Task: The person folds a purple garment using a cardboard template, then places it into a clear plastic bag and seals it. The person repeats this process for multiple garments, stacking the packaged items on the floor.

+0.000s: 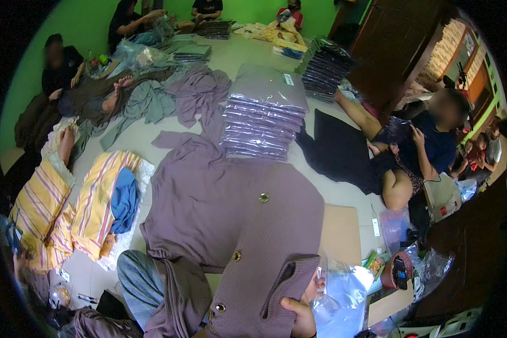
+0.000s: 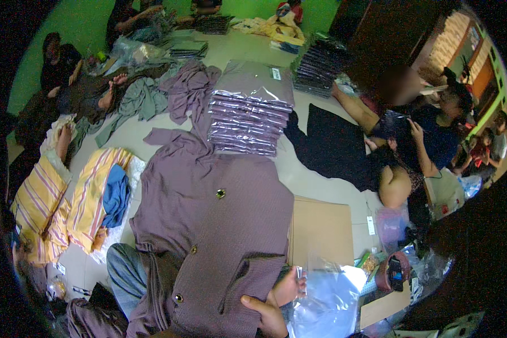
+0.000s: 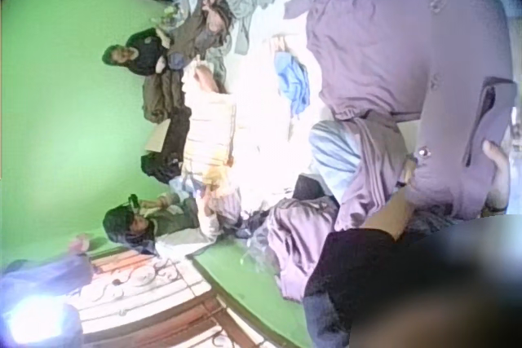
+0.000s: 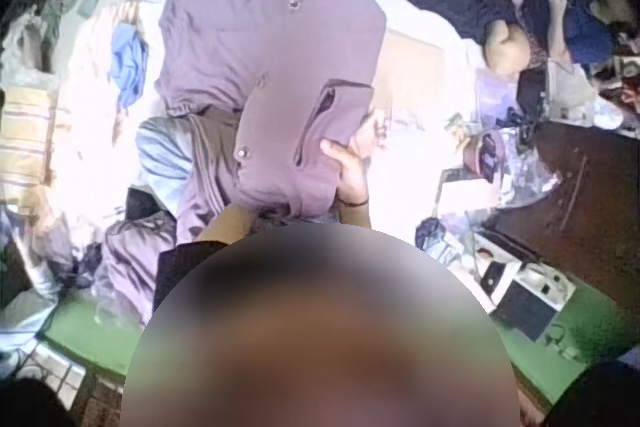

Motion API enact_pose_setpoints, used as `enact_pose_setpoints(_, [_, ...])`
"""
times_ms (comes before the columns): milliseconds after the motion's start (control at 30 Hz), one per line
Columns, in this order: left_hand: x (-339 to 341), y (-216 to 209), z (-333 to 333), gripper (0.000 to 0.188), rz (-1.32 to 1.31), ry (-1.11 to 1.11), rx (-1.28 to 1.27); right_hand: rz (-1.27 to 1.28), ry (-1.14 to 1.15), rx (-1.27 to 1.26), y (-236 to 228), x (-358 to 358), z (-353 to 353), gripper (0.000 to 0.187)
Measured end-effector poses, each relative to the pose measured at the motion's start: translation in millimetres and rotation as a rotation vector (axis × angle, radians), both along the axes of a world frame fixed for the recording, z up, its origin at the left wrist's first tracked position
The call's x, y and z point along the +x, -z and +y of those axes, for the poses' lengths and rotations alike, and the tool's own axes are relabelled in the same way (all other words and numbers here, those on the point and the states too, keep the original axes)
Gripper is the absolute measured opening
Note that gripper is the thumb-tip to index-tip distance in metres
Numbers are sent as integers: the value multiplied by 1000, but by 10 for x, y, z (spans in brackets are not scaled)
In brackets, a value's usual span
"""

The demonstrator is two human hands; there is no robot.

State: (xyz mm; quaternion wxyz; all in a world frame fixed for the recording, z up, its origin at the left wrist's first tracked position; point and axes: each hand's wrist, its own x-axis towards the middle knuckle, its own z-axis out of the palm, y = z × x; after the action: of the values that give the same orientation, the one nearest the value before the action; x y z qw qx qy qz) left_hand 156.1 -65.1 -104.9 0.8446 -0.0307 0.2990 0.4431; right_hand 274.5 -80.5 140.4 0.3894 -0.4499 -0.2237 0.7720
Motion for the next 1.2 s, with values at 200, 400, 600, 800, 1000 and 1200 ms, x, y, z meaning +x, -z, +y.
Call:
enact_pose_setpoints(200, [-356, -164, 516, 26, 101, 14, 124, 176, -89, -48, 26, 120, -51, 51])
enact_pose_setpoints(400, [-1635, -544, 982, 31, 749, -180, 405, -3, -168, 7, 551, 59, 48, 54])
enact_pose_setpoints(600, [-2795, -563, 1148, 52, 1280, -354, 278, 68, -198, -27, 1136, -50, 305, 55])
enact_pose_setpoints(800, [-2561, -542, 1183, 79, 2562, -224, 59, 35, -168, -120, 1710, -257, 519, 52])
enact_pose_setpoints(1000, [-1630, -187, 915, 66, 2148, 690, 960, 12, -68, -188, 1918, -280, 540, 58])
enact_pose_setpoints(1200, [-1593, 249, 995, 67, 2346, 615, 891, 36, 19, 2, 1842, -326, 485, 67])
